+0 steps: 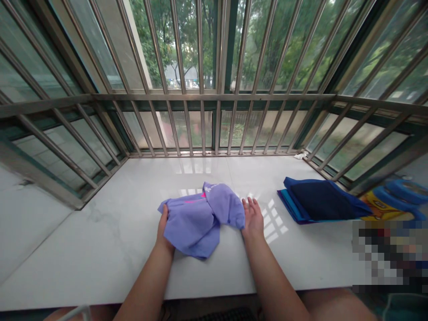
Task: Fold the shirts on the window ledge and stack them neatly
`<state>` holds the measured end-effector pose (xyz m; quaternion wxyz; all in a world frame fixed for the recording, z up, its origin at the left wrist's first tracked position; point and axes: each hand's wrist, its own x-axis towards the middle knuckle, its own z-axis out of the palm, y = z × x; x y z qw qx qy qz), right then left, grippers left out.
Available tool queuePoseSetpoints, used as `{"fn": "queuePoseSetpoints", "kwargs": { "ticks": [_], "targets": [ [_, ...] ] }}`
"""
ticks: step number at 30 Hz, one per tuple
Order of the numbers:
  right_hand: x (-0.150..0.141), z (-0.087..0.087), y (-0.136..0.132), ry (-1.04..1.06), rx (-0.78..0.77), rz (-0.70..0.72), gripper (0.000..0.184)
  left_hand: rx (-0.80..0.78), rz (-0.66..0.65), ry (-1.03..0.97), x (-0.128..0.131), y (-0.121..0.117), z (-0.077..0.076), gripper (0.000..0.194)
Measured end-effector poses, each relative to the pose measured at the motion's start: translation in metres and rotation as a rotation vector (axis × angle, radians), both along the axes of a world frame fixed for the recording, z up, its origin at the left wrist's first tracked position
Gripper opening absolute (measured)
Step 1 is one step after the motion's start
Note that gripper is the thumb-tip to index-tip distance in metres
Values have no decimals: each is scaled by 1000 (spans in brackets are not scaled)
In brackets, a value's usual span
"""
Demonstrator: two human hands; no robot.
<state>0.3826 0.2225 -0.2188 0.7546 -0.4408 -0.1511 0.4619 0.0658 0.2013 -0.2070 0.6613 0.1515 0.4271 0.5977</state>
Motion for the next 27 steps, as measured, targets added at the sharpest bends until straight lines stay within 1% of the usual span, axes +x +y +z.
{"fn": "queuePoseSetpoints", "kwargs": {
  "ticks": [2,3,4,5,7,8,9,11,12,13,14,15,16,18,19,20,21,22,24,26,27],
  "targets": [
    [-4,3,-4,-252,-23,-80,54,36,134,117,6,1,1,62],
    [-9,5,-7,-429,-12,-75,56,68,177,203,10,1,2,60],
    [-14,7,-10,-616,18,-36,58,107,191,311,16,0,2,60],
    [-19,8,-13,-789,59,29,62,153,177,439,23,-2,2,64],
    [-31,9,-17,-1050,124,186,68,284,69,723,37,-6,1,74],
    [-36,9,-18,-1141,131,257,65,359,-6,853,44,-8,-1,78],
    [-39,9,-19,-1207,121,315,57,428,-80,950,50,-10,-2,81],
    [-43,8,-19,-1265,90,406,32,521,-185,1090,59,-12,-5,84],
    [-43,8,-19,-1248,89,450,22,537,-205,1139,62,-12,-5,84],
    [-42,8,-20,-1192,98,496,18,536,-202,1170,64,-12,-6,83],
    [-40,8,-20,-1087,107,540,22,524,-187,1180,64,-11,-6,79],
    [-37,9,-20,-933,113,557,29,507,-169,1172,63,-11,-6,72],
    [-33,9,-19,-739,111,539,37,489,-160,1155,62,-10,-6,60],
    [-20,10,-14,-314,88,408,48,458,-179,1104,58,-10,-5,33],
    [-12,10,-10,-133,71,316,50,446,-192,1071,55,-10,-4,24],
    [-3,10,-6,3,55,220,48,432,-186,1030,52,-10,-3,20],
    [6,9,-1,86,37,131,43,416,-151,982,49,-10,-2,21],
    [14,8,3,126,21,53,37,393,-85,922,46,-10,-1,24],
    [26,4,8,138,-5,-77,28,345,87,760,40,-7,1,31],
    [27,1,9,123,-16,-155,28,313,221,526,35,-2,3,34],
    [23,0,7,84,-17,-168,31,300,249,394,32,1,4,36]
  ]
}}
